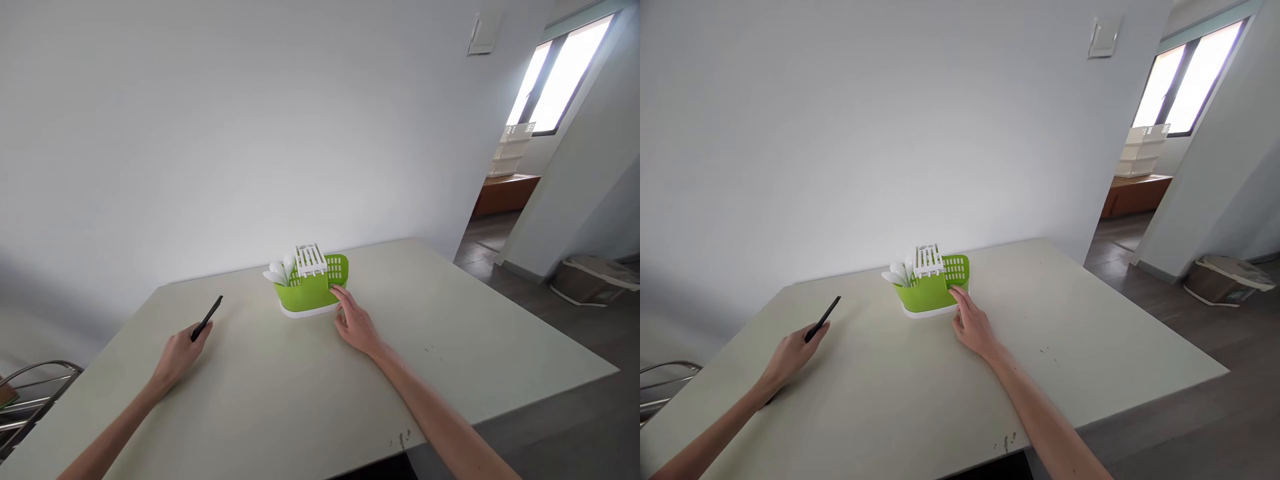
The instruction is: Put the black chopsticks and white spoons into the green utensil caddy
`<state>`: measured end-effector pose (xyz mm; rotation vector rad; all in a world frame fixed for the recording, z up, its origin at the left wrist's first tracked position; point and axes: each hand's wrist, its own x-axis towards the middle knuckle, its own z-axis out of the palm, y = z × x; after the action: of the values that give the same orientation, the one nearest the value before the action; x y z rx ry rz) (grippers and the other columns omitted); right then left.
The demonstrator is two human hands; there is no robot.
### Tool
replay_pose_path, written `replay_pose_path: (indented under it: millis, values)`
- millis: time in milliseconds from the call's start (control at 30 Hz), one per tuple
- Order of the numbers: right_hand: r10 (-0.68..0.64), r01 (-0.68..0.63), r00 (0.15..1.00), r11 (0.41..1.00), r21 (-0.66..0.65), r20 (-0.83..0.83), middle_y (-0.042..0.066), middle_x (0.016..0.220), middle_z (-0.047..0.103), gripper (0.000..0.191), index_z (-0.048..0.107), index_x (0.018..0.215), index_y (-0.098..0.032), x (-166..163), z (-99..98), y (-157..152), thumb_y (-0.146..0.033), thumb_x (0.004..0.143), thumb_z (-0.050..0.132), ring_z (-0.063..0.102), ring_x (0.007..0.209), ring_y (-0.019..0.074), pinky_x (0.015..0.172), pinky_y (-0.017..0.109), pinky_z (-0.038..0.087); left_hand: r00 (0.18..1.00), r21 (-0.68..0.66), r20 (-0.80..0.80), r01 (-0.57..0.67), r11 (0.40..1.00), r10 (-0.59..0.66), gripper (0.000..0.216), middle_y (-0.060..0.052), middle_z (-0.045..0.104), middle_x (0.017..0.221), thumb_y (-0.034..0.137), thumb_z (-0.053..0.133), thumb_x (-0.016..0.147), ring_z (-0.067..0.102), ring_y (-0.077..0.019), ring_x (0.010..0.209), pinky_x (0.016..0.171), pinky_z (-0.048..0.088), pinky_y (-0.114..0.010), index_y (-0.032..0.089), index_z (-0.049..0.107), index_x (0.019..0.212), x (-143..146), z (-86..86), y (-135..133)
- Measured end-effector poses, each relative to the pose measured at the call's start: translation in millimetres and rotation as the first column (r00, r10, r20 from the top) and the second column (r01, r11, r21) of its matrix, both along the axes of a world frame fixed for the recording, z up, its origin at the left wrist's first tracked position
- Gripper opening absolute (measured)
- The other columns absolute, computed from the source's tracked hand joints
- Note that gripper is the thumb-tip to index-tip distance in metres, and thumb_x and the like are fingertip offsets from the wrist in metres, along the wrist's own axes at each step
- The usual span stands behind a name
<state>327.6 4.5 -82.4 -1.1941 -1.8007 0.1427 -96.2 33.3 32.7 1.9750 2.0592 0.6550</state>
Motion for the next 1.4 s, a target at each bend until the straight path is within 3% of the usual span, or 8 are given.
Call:
replay_pose_path:
  millis: [167,333,567,867,1033,1200,1300,1400]
  values:
    - [-0.003,0.003,1.0,1.0,-0.001,-0.004,0.013,0.164,0.04,0.075,0.03,0.16,-0.028,-0.5,-0.5,0.2,-0.007,0.09,0.043,0.067,0.096,0.0182,0.072,0.033,0.06,0.984,-0.082,-0.175,-0.036,0.996,0.021,0.043,-0.004,0.063,0.064,0.063,0.038,0.092,0.064,-0.0271,0.064,0.057,0.043,-0.033,0.025,0.055,0.079,-30.9,-18.2,-4.0]
    - [0.001,-0.001,1.0,1.0,-0.006,-0.007,0.013,0.164,0.041,0.075,0.03,0.16,-0.029,-0.7,-1.0,0.8,-0.007,0.09,0.043,0.068,0.092,0.0173,0.072,0.033,0.06,0.969,0.027,-0.245,-0.018,0.999,0.024,0.051,-0.015,0.077,0.1,0.057,0.033,0.095,0.073,-0.0348,0.091,0.076,0.055,-0.041,0.019,0.061,0.115,-47.2,-35.9,-8.2]
    - [0.006,-0.006,1.0,1.0,-0.005,-0.001,0.013,0.164,0.04,0.077,0.028,0.161,-0.03,-0.3,-0.3,-0.4,-0.006,0.089,0.044,0.068,0.089,0.0166,0.073,0.034,0.06,0.931,0.163,-0.366,0.054,0.985,0.009,0.061,-0.022,0.068,0.114,0.054,0.027,0.096,0.066,-0.0387,0.109,0.096,0.051,-0.05,0.012,0.064,0.121,-56.2,-51.6,-2.3]
    - [-0.002,0.002,1.0,1.0,-0.009,0.002,0.013,0.164,0.04,0.075,0.028,0.161,-0.029,-0.9,0.7,-0.8,-0.007,0.091,0.043,0.069,0.091,0.0165,0.073,0.033,0.06,0.937,0.076,-0.329,-0.098,0.992,0.118,0.068,-0.023,0.059,0.138,0.052,0.026,0.096,0.054,-0.0435,0.132,0.109,0.043,-0.059,0.014,0.06,0.141,-61.2,-57.1,3.1]
    - [0.002,-0.001,1.0,1.0,-0.02,0.004,0.013,0.165,0.04,0.075,0.029,0.161,-0.028,-0.2,0.8,-0.6,-0.008,0.091,0.044,0.069,0.091,0.0164,0.072,0.032,0.06,0.944,0.005,-0.32,-0.084,0.996,0.082,0.071,-0.017,0.045,0.164,0.049,0.024,0.098,0.036,-0.0367,0.154,0.125,0.029,-0.056,0.013,0.048,0.155,-62.1,-61.6,7.1]
    - [0.002,-0.002,1.0,1.0,-0.017,0.013,0.015,0.165,0.04,0.072,0.029,0.16,-0.027,-0.4,1.3,-0.8,-0.009,0.092,0.043,0.069,0.091,0.0168,0.071,0.033,0.059,0.926,-0.054,-0.371,-0.094,0.994,0.068,0.08,-0.017,0.036,0.169,0.055,0.021,0.1,0.025,-0.0357,0.16,0.128,0.021,-0.058,0.008,0.036,0.162,-56.8,-63.9,4.5]
    - [0.003,-0.003,1.0,1.0,-0.017,0.01,0.015,0.165,0.039,0.073,0.029,0.16,-0.028,-1.0,1.1,-0.6,-0.009,0.091,0.043,0.069,0.089,0.0166,0.072,0.033,0.059,0.902,0.046,-0.428,-0.045,0.998,0.06,0.077,-0.025,0.042,0.164,0.053,0.025,0.099,0.029,-0.0444,0.156,0.124,0.023,-0.066,0.004,0.044,0.156,-53.5,-64.6,-0.4]
    - [0.0,0.0,1.0,1.0,-0.009,0.009,0.015,0.164,0.04,0.073,0.029,0.16,-0.028,-1.6,0.6,0.0,-0.008,0.091,0.043,0.068,0.088,0.0169,0.072,0.034,0.059,0.879,0.232,-0.475,0.087,0.969,0.035,0.075,-0.028,0.036,0.166,0.051,0.029,0.098,0.017,-0.0467,0.16,0.124,0.019,-0.069,0.004,0.047,0.153,-43.0,-60.1,-2.3]
